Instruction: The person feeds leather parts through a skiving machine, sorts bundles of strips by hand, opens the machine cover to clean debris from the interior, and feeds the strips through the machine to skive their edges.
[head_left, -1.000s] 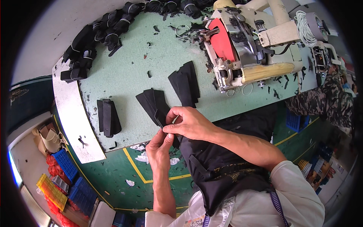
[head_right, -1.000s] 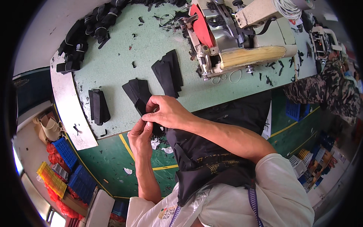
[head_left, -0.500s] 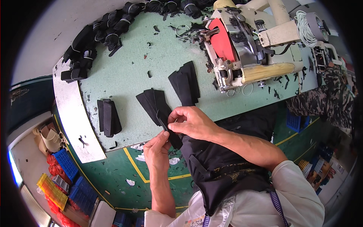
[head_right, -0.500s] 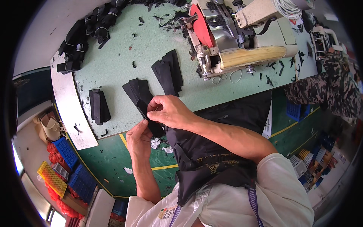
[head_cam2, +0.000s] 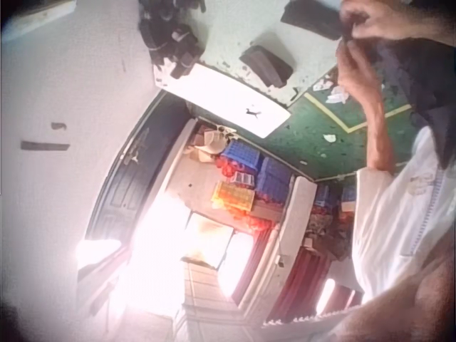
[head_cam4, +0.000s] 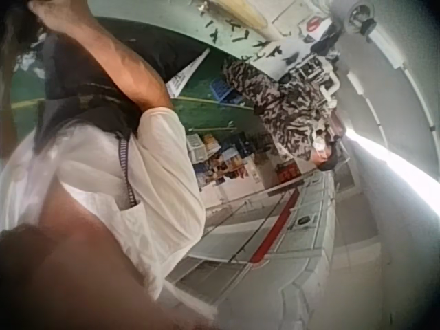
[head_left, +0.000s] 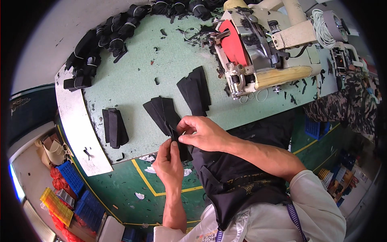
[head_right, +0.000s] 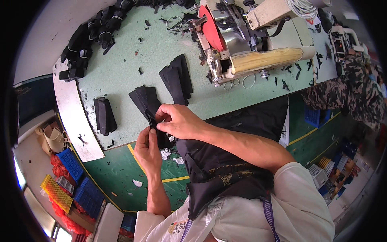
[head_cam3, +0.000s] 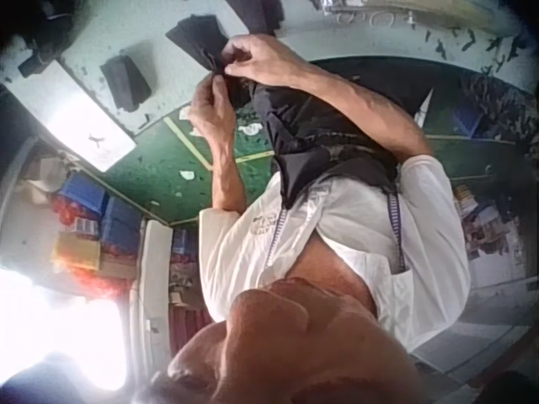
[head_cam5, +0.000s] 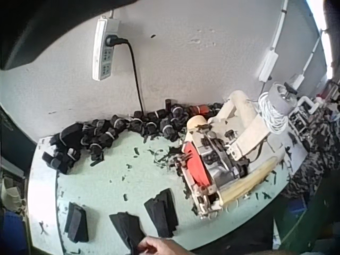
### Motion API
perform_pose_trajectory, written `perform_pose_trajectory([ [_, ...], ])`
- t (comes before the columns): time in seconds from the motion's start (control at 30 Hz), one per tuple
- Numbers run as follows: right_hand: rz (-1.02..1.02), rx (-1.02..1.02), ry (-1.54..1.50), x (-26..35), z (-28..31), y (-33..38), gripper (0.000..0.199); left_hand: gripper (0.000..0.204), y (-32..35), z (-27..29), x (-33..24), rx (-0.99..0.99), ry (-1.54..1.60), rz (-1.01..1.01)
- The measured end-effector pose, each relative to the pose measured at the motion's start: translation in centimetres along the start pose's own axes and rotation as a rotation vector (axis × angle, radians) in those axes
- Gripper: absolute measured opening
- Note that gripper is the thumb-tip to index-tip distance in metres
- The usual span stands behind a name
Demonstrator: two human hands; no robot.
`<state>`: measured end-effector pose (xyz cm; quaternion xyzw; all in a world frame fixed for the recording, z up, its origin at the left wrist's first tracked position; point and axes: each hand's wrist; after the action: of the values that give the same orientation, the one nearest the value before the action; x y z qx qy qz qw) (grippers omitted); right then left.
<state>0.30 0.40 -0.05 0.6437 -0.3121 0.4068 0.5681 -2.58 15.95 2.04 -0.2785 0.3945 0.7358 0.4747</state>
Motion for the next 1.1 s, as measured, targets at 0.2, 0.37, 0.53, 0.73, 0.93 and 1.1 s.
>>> perform_pose_trajectory([
  [0.2,-0.107,-0.224,-0.014,-1.9,-1.4,-1.7,0.015,0.014,-2.1,1.5,4.0,-0.199,0.261,0.119],
  [0.37,-0.019,-0.365,0.073,-1.6,-1.3,-4.3,0.02,0.008,-2.5,3.6,5.2,-0.174,0.801,0.288],
  [0.53,0.205,-0.252,0.252,-0.3,-2.2,-2.4,0.03,0.003,-2.7,2.2,4.8,-0.001,0.892,0.324],
  [0.73,-0.189,-0.17,-0.13,-0.1,-0.8,-0.3,0.017,0.005,-2.1,-0.9,2.5,0.053,0.961,0.507],
  [0.93,0.079,-0.498,0.175,0.3,2.8,-0.7,0.018,0.006,-2.3,-1.2,2.5,0.011,0.954,0.533],
  [1.1,0.214,-0.264,0.284,0.3,1.7,-0.2,0.032,0.008,-1.6,-1.1,0.7,-0.057,0.41,0.237],
])
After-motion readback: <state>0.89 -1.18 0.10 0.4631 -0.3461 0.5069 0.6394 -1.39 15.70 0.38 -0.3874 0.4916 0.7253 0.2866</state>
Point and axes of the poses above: each hand's wrist, its own y-axis away from the middle knuckle, its own z-axis out of the back of the hand, x = y × z, and after that the axes turned 5 degrees about -x, right-handed
